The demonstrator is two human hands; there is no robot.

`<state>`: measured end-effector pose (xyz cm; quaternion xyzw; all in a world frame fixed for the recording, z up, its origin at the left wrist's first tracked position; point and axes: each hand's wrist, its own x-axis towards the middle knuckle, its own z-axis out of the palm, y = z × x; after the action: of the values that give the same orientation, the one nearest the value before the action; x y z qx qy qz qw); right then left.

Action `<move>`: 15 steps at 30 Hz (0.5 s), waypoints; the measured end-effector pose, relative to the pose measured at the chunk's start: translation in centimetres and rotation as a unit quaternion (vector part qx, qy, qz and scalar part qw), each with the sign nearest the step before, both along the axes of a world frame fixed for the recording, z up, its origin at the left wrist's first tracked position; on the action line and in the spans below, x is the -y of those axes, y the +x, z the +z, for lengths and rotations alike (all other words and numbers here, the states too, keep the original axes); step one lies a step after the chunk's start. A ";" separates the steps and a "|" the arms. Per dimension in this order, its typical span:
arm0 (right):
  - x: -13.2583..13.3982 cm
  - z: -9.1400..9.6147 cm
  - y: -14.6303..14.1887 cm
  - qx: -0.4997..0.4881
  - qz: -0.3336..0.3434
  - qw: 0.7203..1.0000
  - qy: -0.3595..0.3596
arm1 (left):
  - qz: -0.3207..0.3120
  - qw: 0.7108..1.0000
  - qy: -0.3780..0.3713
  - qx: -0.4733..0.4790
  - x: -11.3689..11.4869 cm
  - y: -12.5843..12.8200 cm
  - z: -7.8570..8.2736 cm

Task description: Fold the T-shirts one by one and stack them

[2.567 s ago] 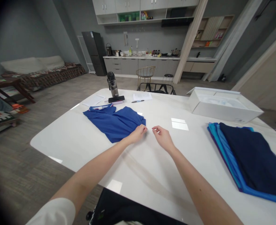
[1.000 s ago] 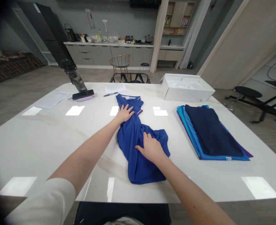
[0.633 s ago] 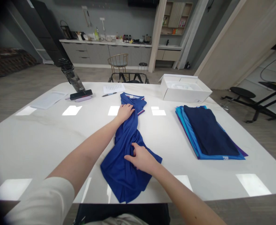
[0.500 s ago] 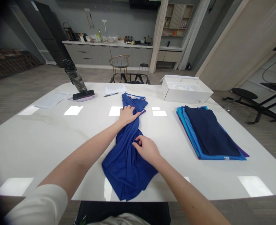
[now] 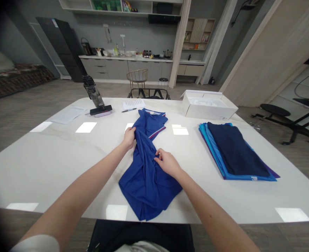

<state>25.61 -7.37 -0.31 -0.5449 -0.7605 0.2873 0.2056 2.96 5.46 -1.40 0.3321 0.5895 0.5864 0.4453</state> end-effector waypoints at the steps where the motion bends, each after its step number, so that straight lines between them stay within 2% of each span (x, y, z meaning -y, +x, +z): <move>1: -0.2 -0.1 0.1 -0.025 -0.001 1.000 -0.009 | 0.013 0.999 -0.015 0.049 0.3 -1.1 -0.2; 2: -0.4 -0.2 0.1 -0.049 -0.002 0.999 -0.019 | 0.023 0.996 -0.029 0.075 0.6 -2.2 -0.3; 4: -0.9 -0.4 0.1 -0.074 -0.004 0.997 -0.030 | 0.039 0.995 -0.055 0.070 1.3 -4.5 -0.6; 8: -1.3 -0.3 -0.6 0.010 -0.026 1.000 0.009 | 0.076 0.993 -0.087 -0.014 2.7 -8.4 -0.6; 9: -1.2 -0.1 -0.9 0.042 -0.028 0.999 0.011 | 0.084 0.993 -0.067 -0.053 2.9 -8.8 -0.4; 11: -0.8 0.3 -1.8 0.092 -0.009 0.996 -0.009 | 0.065 0.977 0.016 -0.205 3.3 -8.8 0.3; 12: -0.5 0.5 -2.3 0.105 0.013 0.994 -0.022 | 0.024 0.951 0.066 -0.301 3.4 -8.3 0.7; 14: 0.3 0.9 -3.4 0.107 0.064 0.992 -0.036 | -0.112 0.866 0.140 -0.467 3.2 -6.2 1.6; 15: 0.8 1.0 -4.0 0.096 0.087 0.991 -0.038 | -0.188 0.823 0.153 -0.515 3.0 -4.8 2.0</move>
<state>21.61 -8.12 0.72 -0.5090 -0.8098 0.2790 0.0855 -1.86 2.47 0.59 0.7538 0.5620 0.3177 0.1227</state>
